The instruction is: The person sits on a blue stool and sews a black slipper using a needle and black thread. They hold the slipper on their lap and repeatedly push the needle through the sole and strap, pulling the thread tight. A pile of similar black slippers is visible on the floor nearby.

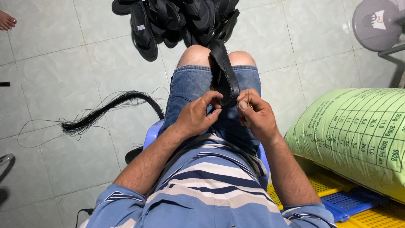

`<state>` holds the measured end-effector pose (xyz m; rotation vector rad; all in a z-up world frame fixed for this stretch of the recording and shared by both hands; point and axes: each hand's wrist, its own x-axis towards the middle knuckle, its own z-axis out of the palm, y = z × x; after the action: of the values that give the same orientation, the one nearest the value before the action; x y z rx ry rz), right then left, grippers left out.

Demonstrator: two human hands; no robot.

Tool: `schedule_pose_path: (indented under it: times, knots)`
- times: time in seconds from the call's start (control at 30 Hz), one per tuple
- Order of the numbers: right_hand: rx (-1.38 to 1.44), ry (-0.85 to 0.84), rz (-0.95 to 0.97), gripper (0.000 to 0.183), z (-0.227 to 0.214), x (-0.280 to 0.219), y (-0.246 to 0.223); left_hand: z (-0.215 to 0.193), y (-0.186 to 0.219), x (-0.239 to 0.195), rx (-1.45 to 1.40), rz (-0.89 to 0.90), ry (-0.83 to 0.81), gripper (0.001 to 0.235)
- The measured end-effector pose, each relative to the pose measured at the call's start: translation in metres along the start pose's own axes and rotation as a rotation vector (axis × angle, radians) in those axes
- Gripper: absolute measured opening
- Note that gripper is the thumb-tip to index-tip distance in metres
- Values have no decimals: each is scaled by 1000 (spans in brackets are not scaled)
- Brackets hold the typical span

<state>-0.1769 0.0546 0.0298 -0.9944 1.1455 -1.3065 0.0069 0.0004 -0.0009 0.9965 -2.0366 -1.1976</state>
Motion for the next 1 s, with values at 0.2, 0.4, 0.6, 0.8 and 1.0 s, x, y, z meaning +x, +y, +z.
schedule_pose_path:
  times: [0.2,0.4,0.6,0.8,1.0]
  knots:
    - [-238,-117,-84,18,-8,10,1,15,-8,1,142,101,98,37]
    - [-988,-279,-120,17,6,22,-48,0,-7,9,-605,-265,-114,44]
    - [-1319,-301,-253,16,15,26,-53,13,-25,17,-834,-429,-88,28]
    - [161,228,141,10,-44,17,-6,-29,13,16,-430,-335,-110,23]
    - [-986,664,-513,38,-66,12,-19,-51,19,14,145,-245,-371,27]
